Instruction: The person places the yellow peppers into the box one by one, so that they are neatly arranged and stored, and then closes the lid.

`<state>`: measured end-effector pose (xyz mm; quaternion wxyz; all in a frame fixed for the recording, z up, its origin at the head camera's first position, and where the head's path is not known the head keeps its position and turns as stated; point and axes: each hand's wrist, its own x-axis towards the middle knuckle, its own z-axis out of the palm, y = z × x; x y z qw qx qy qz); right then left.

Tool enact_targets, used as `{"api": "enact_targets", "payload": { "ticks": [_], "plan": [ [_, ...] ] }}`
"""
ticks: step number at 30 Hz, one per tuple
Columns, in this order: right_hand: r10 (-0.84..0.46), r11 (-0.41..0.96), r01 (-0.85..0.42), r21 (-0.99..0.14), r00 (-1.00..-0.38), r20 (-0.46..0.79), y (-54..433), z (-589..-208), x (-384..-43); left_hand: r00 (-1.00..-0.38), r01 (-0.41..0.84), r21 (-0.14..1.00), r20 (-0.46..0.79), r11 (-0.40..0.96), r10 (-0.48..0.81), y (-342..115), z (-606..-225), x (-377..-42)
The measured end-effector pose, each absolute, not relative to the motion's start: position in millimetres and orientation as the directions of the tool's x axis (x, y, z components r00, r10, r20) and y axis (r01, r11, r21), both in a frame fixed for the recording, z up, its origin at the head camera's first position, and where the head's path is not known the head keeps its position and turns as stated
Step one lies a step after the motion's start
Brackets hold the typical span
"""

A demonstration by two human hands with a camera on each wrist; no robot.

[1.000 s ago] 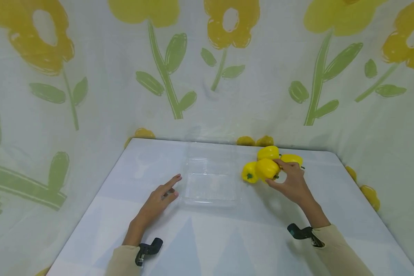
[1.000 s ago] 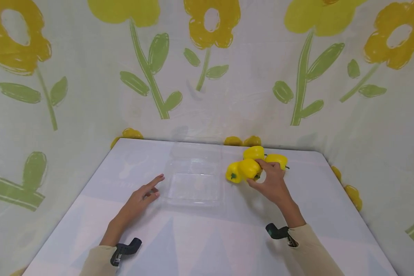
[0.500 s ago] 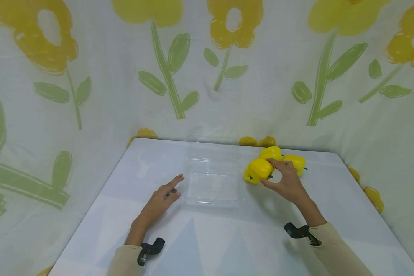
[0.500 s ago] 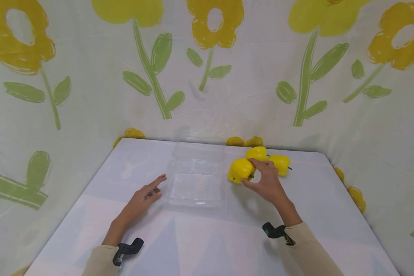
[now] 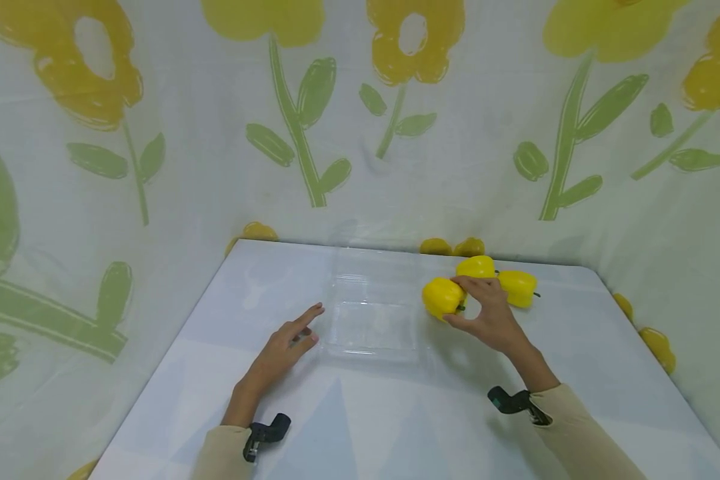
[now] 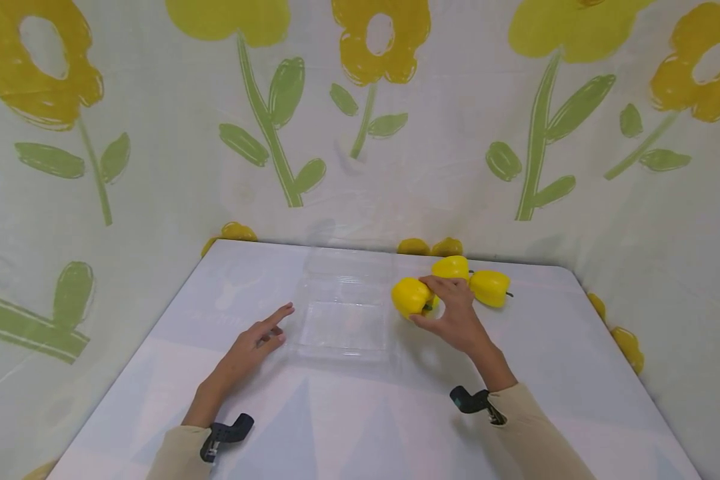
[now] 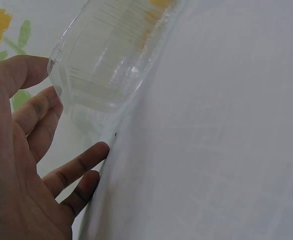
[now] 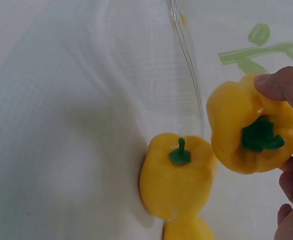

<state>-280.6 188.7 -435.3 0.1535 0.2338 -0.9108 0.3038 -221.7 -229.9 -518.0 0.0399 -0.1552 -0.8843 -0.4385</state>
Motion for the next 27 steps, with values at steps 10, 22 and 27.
{"api": "enact_targets", "payload": {
  "ticks": [10, 22, 27],
  "plan": [
    [-0.361, 0.666, -0.541, -0.513, -0.836, 0.413, 173, -432, -286, -0.932, 0.358, 0.743, 0.254, 0.565, 0.258, -230, -519, -222],
    [-0.402, 0.639, -0.535, -0.553, -0.845, 0.354, 157, -431, -289, -0.938, 0.342, 0.75, 0.24, 0.566, 0.249, -229, -522, -222],
    [-0.421, 0.63, -0.545, -0.553, -0.838, 0.347, 149, -431, -292, -0.943, 0.329, 0.751, 0.228, 0.573, 0.243, -230, -520, -222]
  ]
}}
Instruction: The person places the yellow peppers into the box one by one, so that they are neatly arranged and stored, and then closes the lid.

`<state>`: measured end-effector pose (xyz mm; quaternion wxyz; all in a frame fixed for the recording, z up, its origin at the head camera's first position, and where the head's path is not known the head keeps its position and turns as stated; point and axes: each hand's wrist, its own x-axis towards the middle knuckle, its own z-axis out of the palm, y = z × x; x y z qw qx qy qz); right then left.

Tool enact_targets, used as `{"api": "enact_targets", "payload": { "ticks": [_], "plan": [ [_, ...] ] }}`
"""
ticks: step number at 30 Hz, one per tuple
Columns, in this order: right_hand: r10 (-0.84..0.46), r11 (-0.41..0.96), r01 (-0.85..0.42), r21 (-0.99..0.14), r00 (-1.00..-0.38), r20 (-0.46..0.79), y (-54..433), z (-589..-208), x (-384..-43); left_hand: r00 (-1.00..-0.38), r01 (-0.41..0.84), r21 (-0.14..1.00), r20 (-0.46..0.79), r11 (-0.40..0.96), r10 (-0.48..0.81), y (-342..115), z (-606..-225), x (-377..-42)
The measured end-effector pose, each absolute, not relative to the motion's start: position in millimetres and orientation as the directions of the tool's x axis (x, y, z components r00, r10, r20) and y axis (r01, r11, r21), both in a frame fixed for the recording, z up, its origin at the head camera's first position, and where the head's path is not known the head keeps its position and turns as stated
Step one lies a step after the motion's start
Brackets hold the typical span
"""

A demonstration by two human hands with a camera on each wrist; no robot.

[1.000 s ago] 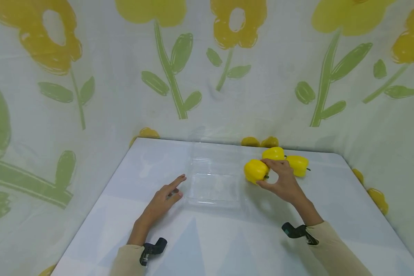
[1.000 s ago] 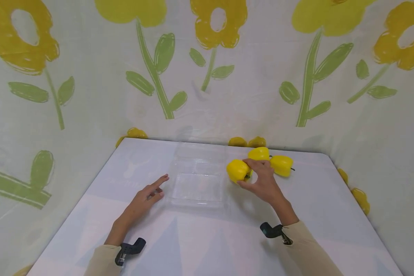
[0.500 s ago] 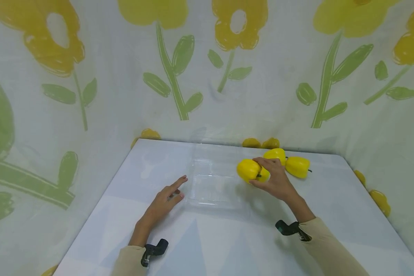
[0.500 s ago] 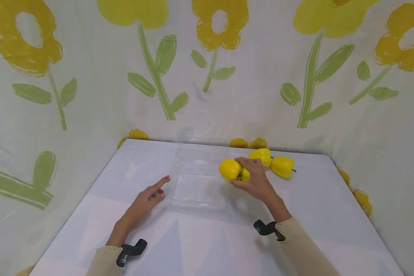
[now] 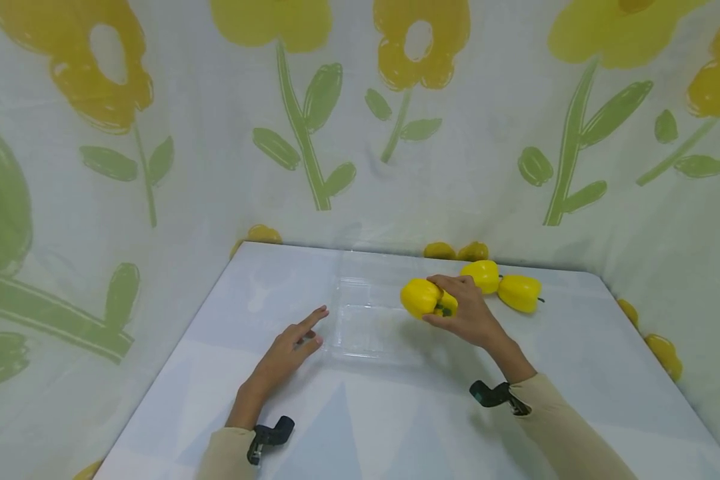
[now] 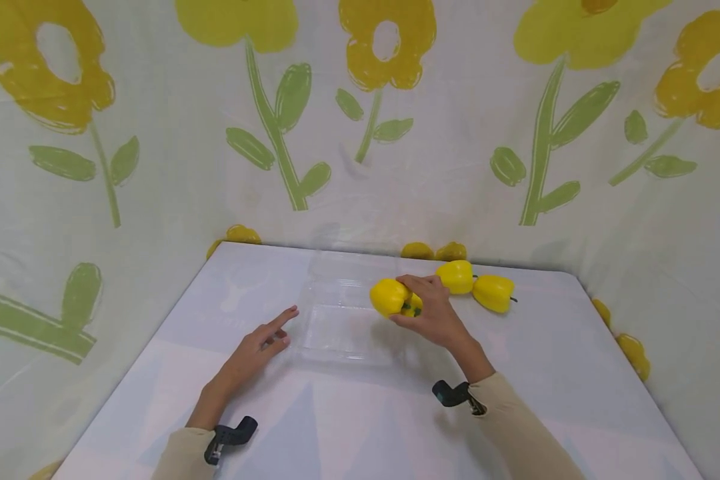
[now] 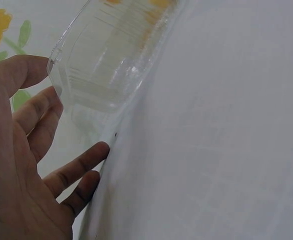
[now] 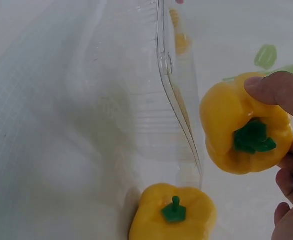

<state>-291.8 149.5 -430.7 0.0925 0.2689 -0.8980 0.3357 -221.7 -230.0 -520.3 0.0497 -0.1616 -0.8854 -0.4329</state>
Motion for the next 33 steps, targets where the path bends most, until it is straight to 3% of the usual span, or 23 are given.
{"api": "enact_targets", "payload": {
  "ticks": [18, 33],
  "plan": [
    [-0.488, 0.584, -0.595, -0.552, -0.801, 0.347, 118, -431, -297, -0.944, 0.326, 0.747, 0.221, 0.58, 0.246, -232, -515, -219],
    [-0.484, 0.636, -0.527, -0.563, -0.841, 0.241, 104, -434, -302, -0.944, 0.321, 0.764, 0.211, 0.56, 0.252, -230, -518, -220]
  ]
}}
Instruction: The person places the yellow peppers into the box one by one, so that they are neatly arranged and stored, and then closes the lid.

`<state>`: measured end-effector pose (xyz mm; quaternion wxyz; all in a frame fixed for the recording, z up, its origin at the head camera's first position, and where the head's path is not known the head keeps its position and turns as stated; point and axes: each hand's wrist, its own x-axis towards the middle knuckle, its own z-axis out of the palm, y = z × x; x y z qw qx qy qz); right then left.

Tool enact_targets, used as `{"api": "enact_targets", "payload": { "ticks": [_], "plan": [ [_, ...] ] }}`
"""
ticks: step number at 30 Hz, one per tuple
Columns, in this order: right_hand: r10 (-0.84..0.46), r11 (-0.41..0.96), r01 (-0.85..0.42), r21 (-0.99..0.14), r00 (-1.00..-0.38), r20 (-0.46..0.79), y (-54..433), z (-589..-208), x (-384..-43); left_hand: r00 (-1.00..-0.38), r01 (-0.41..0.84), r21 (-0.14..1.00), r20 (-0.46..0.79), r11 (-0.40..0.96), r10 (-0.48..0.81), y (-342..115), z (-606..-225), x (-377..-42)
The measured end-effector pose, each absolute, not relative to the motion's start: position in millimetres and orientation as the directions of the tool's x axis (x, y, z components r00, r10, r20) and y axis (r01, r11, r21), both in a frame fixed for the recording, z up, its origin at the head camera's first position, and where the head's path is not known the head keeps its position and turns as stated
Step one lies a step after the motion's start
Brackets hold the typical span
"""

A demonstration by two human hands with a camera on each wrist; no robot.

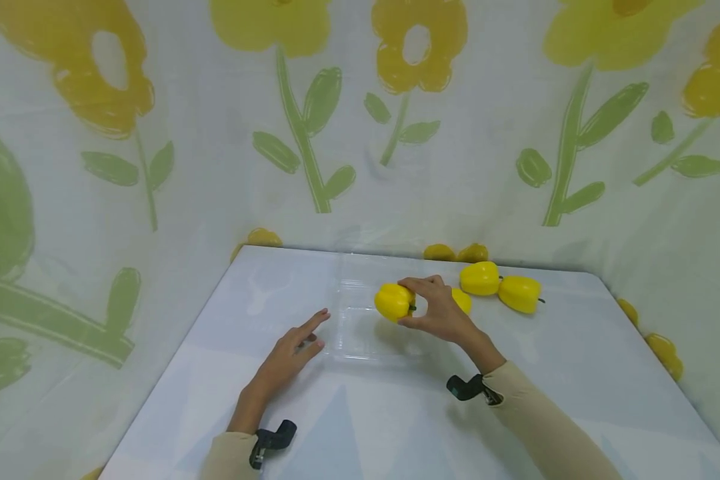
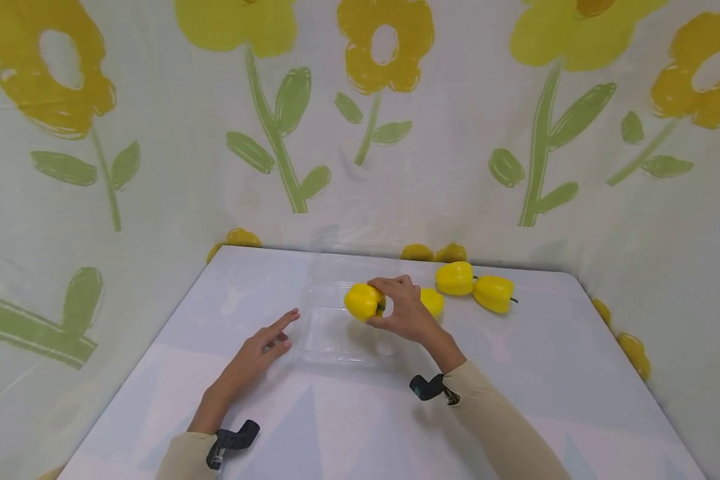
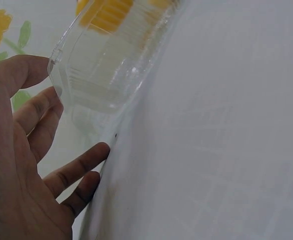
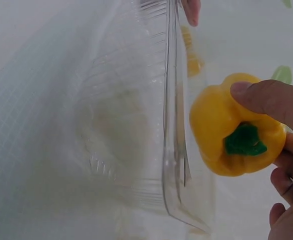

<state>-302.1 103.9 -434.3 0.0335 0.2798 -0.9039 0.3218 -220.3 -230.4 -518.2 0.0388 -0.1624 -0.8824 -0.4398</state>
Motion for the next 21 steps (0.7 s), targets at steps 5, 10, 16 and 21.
{"api": "enact_targets", "payload": {
  "ticks": [5, 10, 16, 21],
  "plan": [
    [-0.487, 0.639, -0.524, -0.563, -0.843, 0.231, 99, -438, -304, -0.948, 0.312, 0.764, 0.205, 0.564, 0.245, -230, -517, -220],
    [-0.49, 0.637, -0.523, -0.567, -0.842, 0.227, 93, -440, -306, -0.954, 0.289, 0.765, 0.181, 0.576, 0.238, -229, -517, -222],
    [-0.487, 0.647, -0.506, -0.571, -0.85, 0.201, 84, -440, -306, -0.953, 0.293, 0.76, 0.183, 0.58, 0.242, -229, -516, -221],
    [-0.494, 0.641, -0.501, -0.582, -0.849, 0.187, 77, -441, -307, -0.95, 0.301, 0.767, 0.187, 0.566, 0.25, -229, -514, -219]
  ]
}}
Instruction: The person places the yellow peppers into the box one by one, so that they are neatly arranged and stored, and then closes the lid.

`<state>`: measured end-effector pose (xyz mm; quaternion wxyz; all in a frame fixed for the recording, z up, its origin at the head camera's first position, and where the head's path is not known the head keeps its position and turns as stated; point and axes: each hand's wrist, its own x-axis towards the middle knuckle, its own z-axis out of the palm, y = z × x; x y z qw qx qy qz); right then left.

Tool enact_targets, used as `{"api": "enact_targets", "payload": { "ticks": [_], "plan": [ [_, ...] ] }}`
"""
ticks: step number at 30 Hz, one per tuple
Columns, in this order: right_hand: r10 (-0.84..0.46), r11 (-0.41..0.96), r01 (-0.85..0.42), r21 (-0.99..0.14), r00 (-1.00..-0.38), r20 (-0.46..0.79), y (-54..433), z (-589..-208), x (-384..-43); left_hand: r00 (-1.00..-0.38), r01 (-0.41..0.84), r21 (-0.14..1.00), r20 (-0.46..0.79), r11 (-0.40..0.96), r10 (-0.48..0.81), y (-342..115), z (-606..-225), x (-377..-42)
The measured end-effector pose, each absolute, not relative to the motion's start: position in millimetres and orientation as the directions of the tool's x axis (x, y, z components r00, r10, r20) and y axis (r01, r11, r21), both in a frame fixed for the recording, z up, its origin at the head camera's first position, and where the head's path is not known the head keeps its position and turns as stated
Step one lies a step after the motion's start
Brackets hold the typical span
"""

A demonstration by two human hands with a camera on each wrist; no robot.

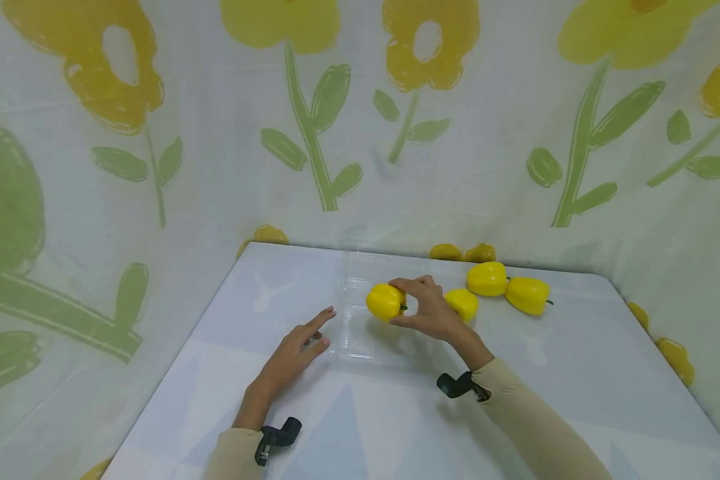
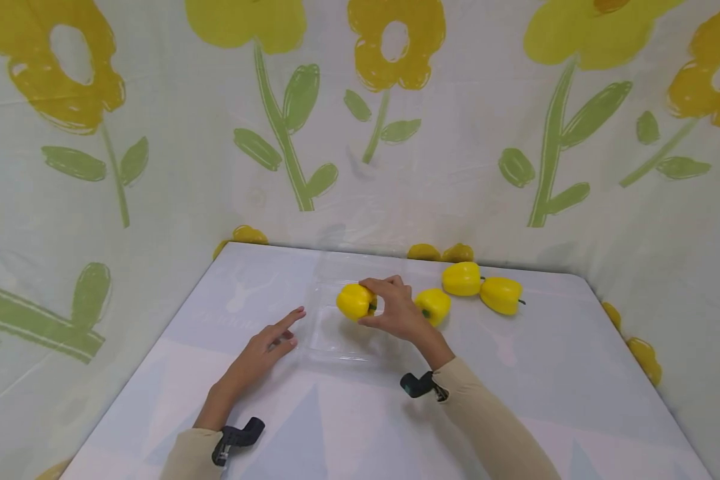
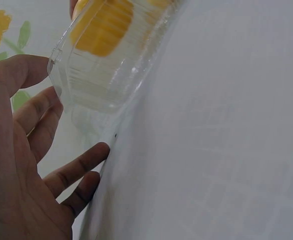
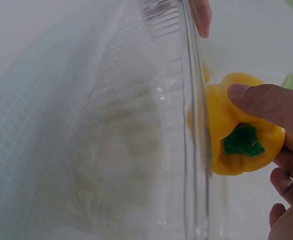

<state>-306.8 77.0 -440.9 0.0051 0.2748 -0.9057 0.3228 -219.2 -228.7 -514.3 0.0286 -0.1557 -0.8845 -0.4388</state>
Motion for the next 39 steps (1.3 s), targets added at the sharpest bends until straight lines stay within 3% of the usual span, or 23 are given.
{"api": "enact_targets", "payload": {
  "ticks": [39],
  "plan": [
    [-0.553, 0.618, -0.491, -0.614, -0.827, 0.104, 41, -458, -322, -0.962, 0.256, 0.775, 0.142, 0.577, 0.235, -229, -517, -220]
  ]
}}
